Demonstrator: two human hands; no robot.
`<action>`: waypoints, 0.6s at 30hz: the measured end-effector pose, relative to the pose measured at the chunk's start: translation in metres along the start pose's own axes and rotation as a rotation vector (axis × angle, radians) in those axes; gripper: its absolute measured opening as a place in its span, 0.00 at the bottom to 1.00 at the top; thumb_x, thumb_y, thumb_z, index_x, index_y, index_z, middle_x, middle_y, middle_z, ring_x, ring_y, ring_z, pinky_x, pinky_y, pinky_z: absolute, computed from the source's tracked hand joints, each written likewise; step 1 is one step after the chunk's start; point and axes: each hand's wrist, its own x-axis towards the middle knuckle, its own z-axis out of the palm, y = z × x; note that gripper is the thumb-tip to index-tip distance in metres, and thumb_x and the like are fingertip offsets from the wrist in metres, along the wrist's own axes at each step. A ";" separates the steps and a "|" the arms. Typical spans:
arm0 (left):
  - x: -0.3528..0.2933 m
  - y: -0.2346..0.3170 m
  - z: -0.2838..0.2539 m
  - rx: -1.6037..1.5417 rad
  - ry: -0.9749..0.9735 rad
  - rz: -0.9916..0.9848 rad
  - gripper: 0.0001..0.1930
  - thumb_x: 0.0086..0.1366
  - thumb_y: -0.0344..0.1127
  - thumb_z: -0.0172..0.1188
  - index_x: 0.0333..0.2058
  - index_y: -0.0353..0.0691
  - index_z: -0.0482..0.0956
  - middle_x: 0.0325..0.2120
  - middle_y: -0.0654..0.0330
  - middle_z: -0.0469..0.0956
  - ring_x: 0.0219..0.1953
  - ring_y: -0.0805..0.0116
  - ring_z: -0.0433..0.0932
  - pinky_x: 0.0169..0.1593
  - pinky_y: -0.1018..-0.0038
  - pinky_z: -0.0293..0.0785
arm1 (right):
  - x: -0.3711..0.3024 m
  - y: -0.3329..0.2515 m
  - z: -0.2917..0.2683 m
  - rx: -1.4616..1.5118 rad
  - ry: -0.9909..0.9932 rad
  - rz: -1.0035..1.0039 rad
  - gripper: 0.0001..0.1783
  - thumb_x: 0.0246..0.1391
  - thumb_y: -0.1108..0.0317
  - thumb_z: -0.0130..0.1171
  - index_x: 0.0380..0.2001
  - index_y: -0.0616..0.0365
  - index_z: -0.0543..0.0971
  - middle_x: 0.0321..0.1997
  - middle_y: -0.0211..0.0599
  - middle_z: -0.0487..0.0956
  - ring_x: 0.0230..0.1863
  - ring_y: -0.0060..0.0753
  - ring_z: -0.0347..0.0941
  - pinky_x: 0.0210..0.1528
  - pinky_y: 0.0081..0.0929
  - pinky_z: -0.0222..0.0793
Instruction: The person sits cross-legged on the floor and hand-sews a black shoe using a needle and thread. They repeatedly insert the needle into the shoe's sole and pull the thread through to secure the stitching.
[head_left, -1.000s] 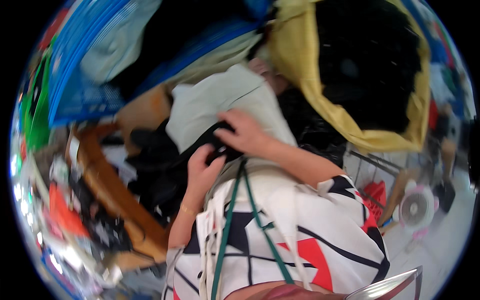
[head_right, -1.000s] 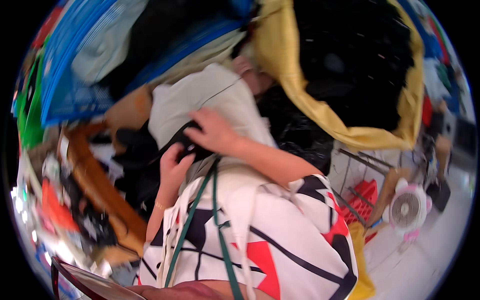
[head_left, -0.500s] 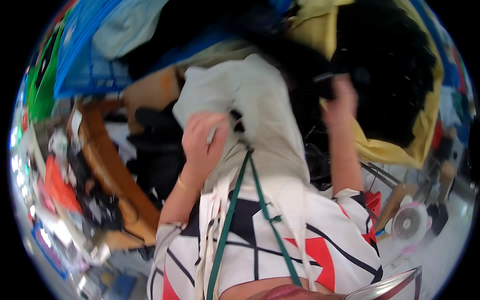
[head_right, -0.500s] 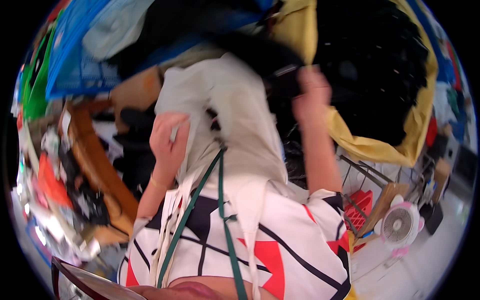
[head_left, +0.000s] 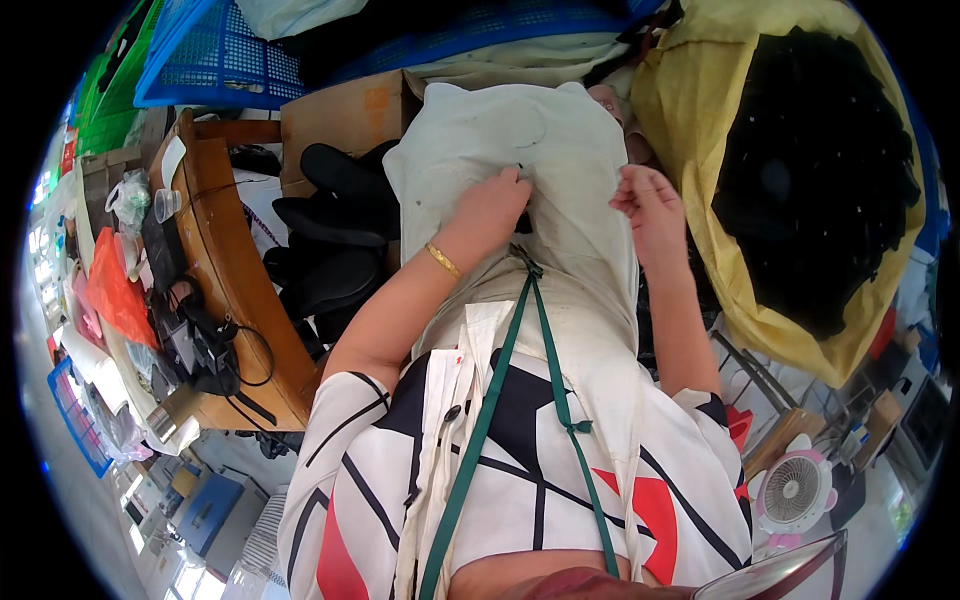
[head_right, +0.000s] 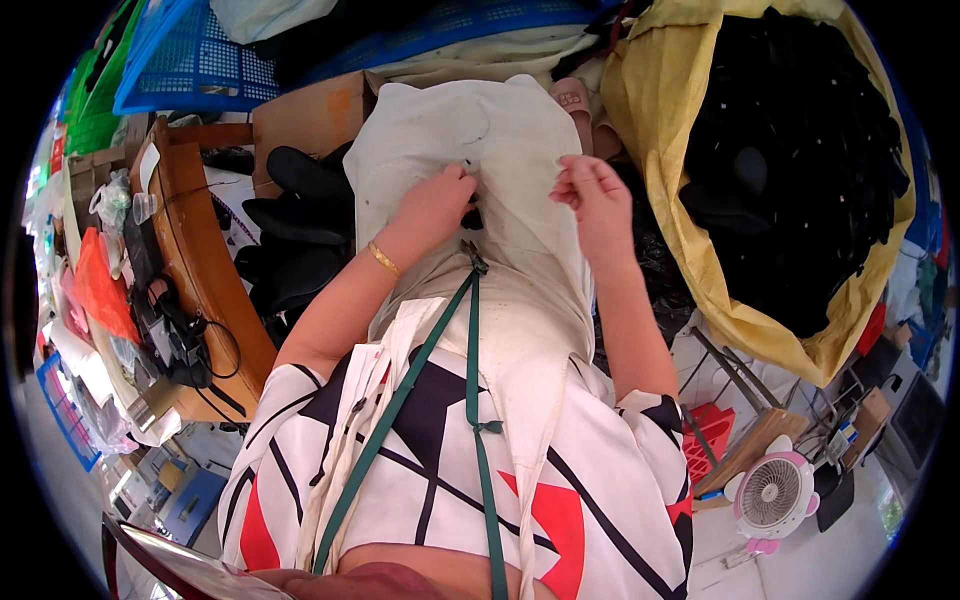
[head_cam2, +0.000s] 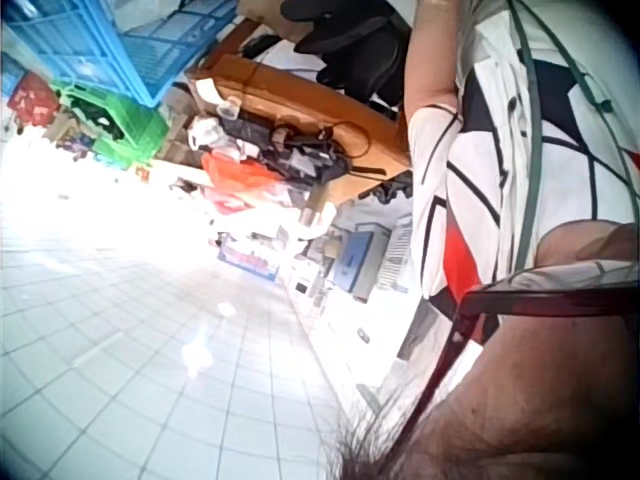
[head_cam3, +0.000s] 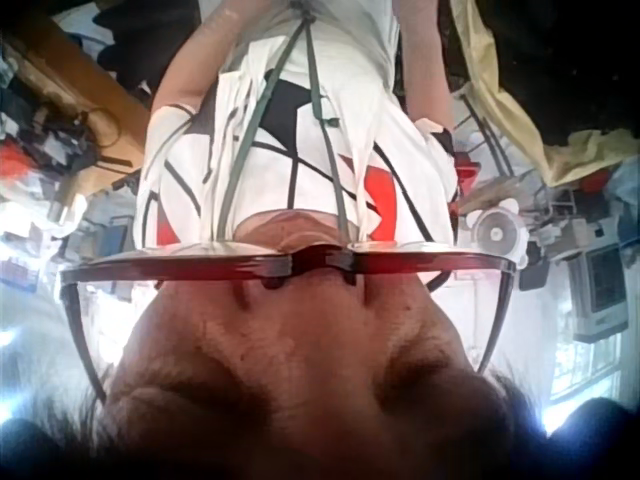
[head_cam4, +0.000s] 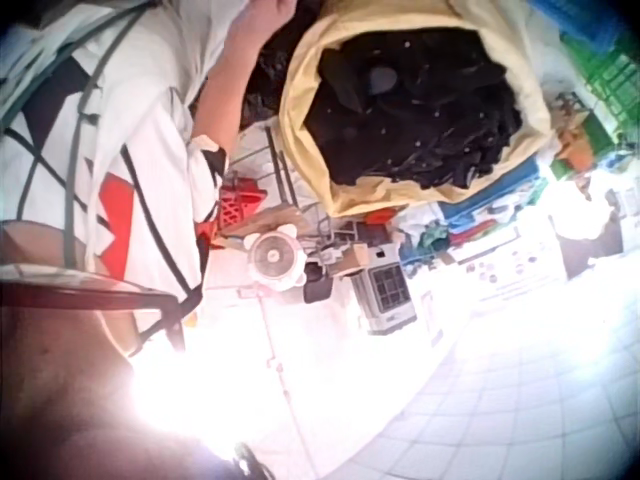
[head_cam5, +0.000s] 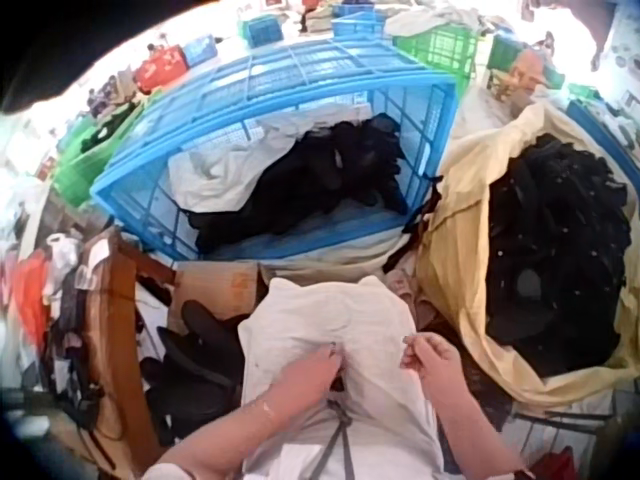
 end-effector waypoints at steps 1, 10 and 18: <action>0.002 -0.002 -0.002 0.002 -0.007 0.017 0.08 0.60 0.30 0.60 0.39 0.40 0.76 0.41 0.56 0.77 0.37 0.54 0.77 0.38 0.64 0.75 | -0.004 0.002 0.008 -0.112 -0.034 0.002 0.12 0.66 0.66 0.54 0.42 0.64 0.79 0.32 0.29 0.78 0.32 0.20 0.74 0.39 0.21 0.73; -0.026 -0.013 -0.042 -0.988 0.094 -0.215 0.06 0.66 0.31 0.60 0.35 0.36 0.73 0.26 0.68 0.74 0.27 0.83 0.70 0.32 0.82 0.69 | -0.021 0.025 0.056 -0.554 -0.276 0.014 0.18 0.63 0.60 0.59 0.48 0.63 0.77 0.37 0.25 0.77 0.37 0.14 0.70 0.42 0.15 0.67; -0.048 0.000 -0.047 -1.655 0.294 -0.326 0.05 0.69 0.31 0.58 0.36 0.37 0.71 0.26 0.66 0.74 0.26 0.82 0.69 0.30 0.85 0.66 | -0.026 0.036 0.091 -0.518 -0.323 -0.128 0.16 0.65 0.58 0.56 0.37 0.63 0.79 0.28 0.26 0.75 0.30 0.17 0.69 0.35 0.18 0.68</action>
